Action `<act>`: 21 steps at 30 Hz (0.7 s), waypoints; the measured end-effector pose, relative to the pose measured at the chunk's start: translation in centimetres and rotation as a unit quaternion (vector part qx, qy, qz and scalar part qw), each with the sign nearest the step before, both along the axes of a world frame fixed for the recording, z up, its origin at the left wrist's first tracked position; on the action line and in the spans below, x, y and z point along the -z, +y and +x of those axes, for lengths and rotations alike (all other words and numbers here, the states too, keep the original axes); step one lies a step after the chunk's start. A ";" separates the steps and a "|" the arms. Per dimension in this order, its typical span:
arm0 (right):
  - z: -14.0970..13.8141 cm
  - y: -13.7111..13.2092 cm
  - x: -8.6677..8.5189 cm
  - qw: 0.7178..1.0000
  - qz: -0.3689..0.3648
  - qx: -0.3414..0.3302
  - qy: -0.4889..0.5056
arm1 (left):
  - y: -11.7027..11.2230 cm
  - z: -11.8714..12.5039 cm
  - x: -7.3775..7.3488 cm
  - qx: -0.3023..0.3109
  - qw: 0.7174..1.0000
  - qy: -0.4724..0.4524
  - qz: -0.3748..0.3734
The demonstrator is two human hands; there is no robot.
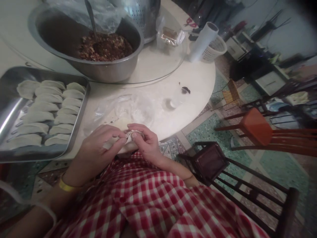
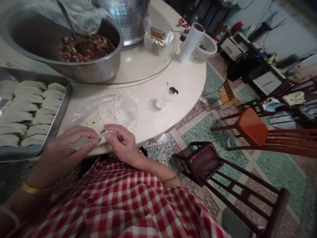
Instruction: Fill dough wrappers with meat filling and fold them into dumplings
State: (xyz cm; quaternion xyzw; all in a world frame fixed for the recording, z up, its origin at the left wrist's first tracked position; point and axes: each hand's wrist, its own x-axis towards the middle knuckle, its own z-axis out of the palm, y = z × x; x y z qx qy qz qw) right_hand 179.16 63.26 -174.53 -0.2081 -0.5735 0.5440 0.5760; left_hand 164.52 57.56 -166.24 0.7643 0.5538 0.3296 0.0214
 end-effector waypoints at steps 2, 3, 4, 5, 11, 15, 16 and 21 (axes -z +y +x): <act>-0.1 -0.1 -0.1 1.000 0.017 0.005 -0.017 | 0.0 0.0 0.2 0.005 1.000 -0.004 0.004; -0.1 -0.1 -0.1 0.999 0.028 0.007 -0.022 | 0.0 -0.1 0.3 0.005 1.000 -0.005 0.003; -0.1 -0.2 -0.1 0.999 0.041 0.009 -0.024 | 0.0 -0.1 0.4 0.002 1.000 -0.006 0.000; -0.1 -0.2 -0.2 0.998 0.053 0.010 -0.023 | 0.0 -0.1 0.6 -0.003 1.000 -0.009 -0.003; -0.1 -0.4 -0.1 0.996 0.091 0.009 -0.019 | -0.2 -0.3 1.0 -0.048 0.998 -0.036 -0.020; -0.3 -0.3 0.1 0.997 0.071 -0.007 -0.015 | -0.3 -0.3 1.2 -0.026 0.999 -0.039 -0.003; -0.4 -0.3 0.1 0.998 0.063 -0.009 -0.017 | -0.2 -0.3 1.2 -0.028 0.999 -0.040 -0.003; -0.4 -0.4 -0.1 0.998 0.057 -0.010 -0.015 | 0.0 -0.2 1.0 -0.059 0.995 -0.073 -0.041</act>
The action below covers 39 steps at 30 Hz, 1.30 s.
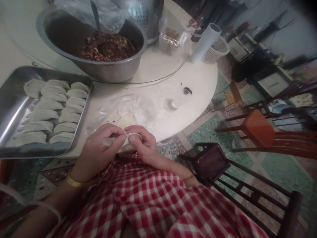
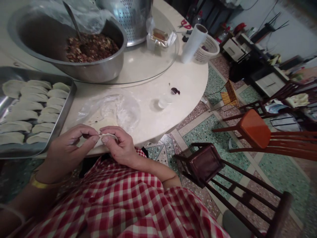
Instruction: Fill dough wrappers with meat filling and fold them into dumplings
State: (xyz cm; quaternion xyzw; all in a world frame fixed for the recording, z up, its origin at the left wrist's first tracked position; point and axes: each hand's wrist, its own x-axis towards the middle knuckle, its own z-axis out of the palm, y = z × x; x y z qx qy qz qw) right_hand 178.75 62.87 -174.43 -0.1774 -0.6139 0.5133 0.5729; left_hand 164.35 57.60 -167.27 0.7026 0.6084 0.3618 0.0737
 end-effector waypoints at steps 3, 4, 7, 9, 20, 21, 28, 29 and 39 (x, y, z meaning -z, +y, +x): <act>0.0 -0.1 -0.2 1.000 0.001 -0.004 -0.002 | 0.2 0.0 0.0 -0.012 0.999 -0.029 -0.027; 0.0 -0.1 -0.2 1.000 -0.004 -0.004 -0.006 | 0.2 -0.1 0.0 -0.013 0.999 -0.035 -0.032; -0.1 0.0 -0.3 1.000 -0.027 0.000 -0.007 | 0.3 0.0 0.1 -0.013 0.998 -0.050 -0.041; -0.3 0.0 -0.4 0.999 -0.034 0.004 -0.001 | 0.3 0.0 0.0 -0.009 0.997 -0.061 -0.042; -0.4 0.1 -0.6 0.998 -0.057 0.023 -0.019 | 0.0 0.2 -0.4 -0.003 0.997 -0.067 -0.043; -0.5 0.2 -0.5 0.998 -0.057 0.025 -0.018 | -0.1 0.2 -0.3 -0.001 0.997 -0.065 -0.040; -0.9 0.5 -0.2 0.998 -0.058 0.027 0.004 | -0.8 0.0 0.2 -0.020 0.999 -0.042 -0.019; -1.0 0.5 -0.2 0.998 -0.065 0.027 0.009 | -0.8 -0.2 0.3 -0.031 0.998 -0.044 -0.021; -0.9 0.3 0.2 0.997 -0.081 0.013 0.003 | -0.8 -1.0 0.7 -0.051 0.998 -0.021 -0.032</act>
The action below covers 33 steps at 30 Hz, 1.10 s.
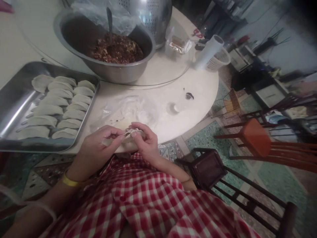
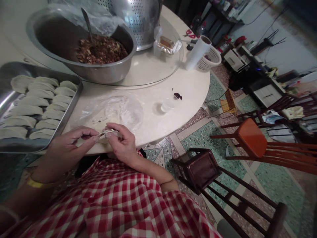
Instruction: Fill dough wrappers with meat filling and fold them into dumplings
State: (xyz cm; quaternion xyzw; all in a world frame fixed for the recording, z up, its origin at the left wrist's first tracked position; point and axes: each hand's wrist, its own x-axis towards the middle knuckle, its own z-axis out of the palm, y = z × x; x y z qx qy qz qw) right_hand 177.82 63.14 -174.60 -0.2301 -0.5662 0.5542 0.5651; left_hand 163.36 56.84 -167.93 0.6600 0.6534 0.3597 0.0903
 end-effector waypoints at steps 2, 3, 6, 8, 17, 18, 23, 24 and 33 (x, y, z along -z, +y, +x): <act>0.1 0.1 -0.1 0.999 0.038 0.012 -0.014 | 0.0 0.1 0.0 -0.001 1.000 -0.002 0.003; 0.1 0.1 -0.1 0.998 0.055 0.020 -0.013 | -0.1 0.1 0.0 0.003 1.000 -0.004 0.003; 0.0 0.2 -0.3 0.994 0.105 0.042 -0.008 | -0.1 0.1 0.1 0.026 1.000 -0.007 0.011; 0.0 0.1 -0.4 0.988 0.141 0.054 -0.019 | -0.1 0.1 0.2 0.036 0.999 -0.006 0.027; 0.0 0.0 -0.6 0.972 0.228 0.052 -0.027 | -0.1 -0.1 0.9 0.011 0.998 -0.036 0.055; 0.0 0.0 -0.6 0.971 0.231 0.051 -0.026 | -0.1 -0.1 0.9 0.010 0.997 -0.042 0.057; 0.0 -0.2 -0.9 0.973 0.225 0.039 -0.029 | 0.1 -0.1 0.6 0.011 0.996 -0.073 0.058; 0.0 -0.3 -0.9 0.974 0.220 0.038 -0.030 | 0.1 0.0 0.4 0.011 0.995 -0.086 0.056; -0.7 0.1 -0.7 0.987 0.149 0.053 -0.034 | 0.0 0.4 0.6 0.010 0.992 -0.112 0.055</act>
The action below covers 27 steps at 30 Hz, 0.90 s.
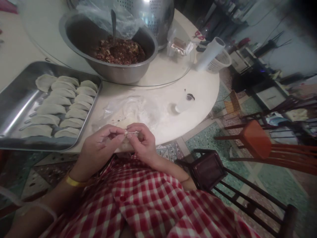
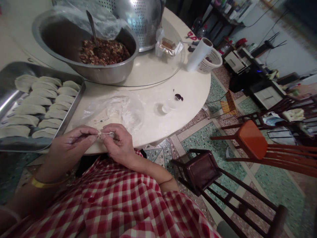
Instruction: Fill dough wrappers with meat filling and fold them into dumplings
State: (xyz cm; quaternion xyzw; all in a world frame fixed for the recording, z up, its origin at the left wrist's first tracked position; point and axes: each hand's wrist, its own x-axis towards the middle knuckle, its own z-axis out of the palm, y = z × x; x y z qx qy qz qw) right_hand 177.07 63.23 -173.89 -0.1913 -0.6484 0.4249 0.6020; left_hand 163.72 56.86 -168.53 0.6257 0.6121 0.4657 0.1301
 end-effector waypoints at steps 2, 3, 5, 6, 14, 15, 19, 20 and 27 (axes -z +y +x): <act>-0.2 0.0 0.0 1.000 -0.010 -0.001 0.001 | -0.1 -0.1 0.5 -0.002 0.998 0.055 0.038; -0.2 0.0 0.0 1.000 -0.012 -0.005 0.003 | -0.2 -0.2 0.7 -0.003 0.994 0.090 0.064; -0.3 -0.1 -0.1 1.000 -0.012 -0.017 0.004 | -0.1 -0.4 1.1 -0.008 0.981 0.156 0.117; -0.3 -0.3 -0.2 1.000 -0.010 -0.024 0.004 | 0.0 -0.4 1.1 -0.010 0.973 0.184 0.138; -0.4 -0.5 0.1 0.997 -0.037 -0.058 -0.022 | -0.1 -0.4 0.9 -0.028 0.967 0.209 0.147; -0.4 -0.4 0.1 0.998 -0.036 -0.055 -0.019 | -0.2 -0.4 1.0 -0.037 0.972 0.192 0.129; -0.4 -0.4 0.2 0.998 -0.042 -0.048 -0.020 | -0.7 -0.9 1.5 -0.065 0.981 0.161 0.087; -0.4 -0.4 0.2 0.997 -0.048 -0.050 -0.023 | -0.8 -1.0 1.6 -0.062 0.980 0.165 0.088; -0.2 -0.8 0.1 0.994 -0.081 -0.074 -0.021 | -0.5 -1.0 1.8 -0.064 0.965 0.209 0.145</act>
